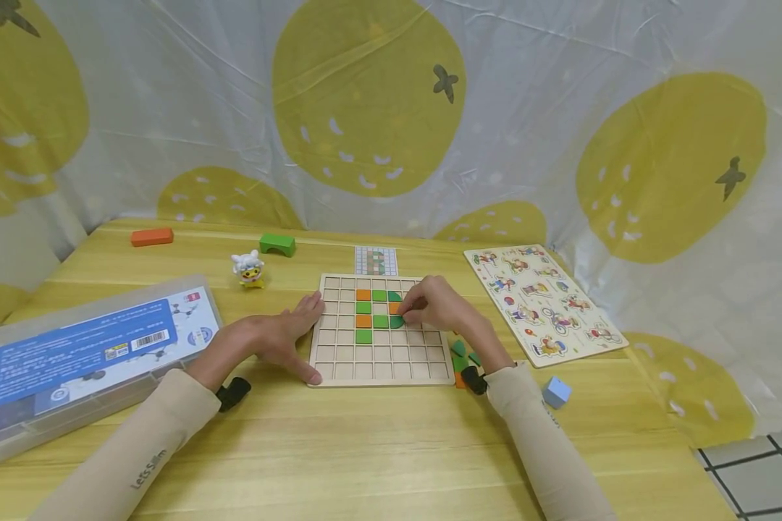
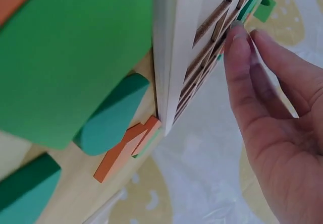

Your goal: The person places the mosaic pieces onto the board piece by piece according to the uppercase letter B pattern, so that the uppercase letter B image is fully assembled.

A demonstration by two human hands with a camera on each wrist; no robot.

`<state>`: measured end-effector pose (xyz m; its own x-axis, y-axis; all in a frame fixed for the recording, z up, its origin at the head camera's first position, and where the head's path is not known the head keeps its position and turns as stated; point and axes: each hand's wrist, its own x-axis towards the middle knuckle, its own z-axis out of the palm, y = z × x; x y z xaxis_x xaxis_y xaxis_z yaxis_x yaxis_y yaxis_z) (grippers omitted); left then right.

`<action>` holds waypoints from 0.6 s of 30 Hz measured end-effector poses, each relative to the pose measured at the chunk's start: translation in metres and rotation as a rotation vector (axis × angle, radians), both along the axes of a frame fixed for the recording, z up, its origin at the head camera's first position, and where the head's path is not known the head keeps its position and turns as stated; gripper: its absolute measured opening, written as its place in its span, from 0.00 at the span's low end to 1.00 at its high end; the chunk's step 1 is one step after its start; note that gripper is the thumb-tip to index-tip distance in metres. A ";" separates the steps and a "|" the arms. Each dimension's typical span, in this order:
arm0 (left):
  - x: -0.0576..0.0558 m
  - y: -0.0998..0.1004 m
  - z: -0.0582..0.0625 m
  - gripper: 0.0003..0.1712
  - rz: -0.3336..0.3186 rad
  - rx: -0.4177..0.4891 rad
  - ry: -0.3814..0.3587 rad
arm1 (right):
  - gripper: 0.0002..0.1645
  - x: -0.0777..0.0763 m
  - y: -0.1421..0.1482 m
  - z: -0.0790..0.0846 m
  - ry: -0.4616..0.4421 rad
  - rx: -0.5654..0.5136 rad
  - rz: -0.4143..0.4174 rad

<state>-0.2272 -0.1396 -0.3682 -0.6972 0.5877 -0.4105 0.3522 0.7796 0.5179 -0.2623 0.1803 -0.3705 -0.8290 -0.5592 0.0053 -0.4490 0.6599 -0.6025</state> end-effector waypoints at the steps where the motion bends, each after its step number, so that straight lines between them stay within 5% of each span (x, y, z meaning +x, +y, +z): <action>1: 0.000 0.000 0.000 0.80 0.001 0.002 -0.003 | 0.04 0.000 0.000 0.000 0.007 -0.002 0.010; 8: 0.000 0.000 -0.001 0.80 -0.011 0.017 -0.011 | 0.05 0.004 0.014 0.005 0.011 -0.058 0.009; 18: -0.002 -0.001 -0.001 0.80 -0.001 0.015 -0.019 | 0.09 0.024 0.080 0.013 -0.112 -0.087 0.007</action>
<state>-0.2291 -0.1411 -0.3696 -0.6886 0.5944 -0.4154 0.3428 0.7716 0.5359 -0.2380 0.2607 -0.3579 -0.8230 -0.5668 -0.0380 -0.3805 0.5998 -0.7039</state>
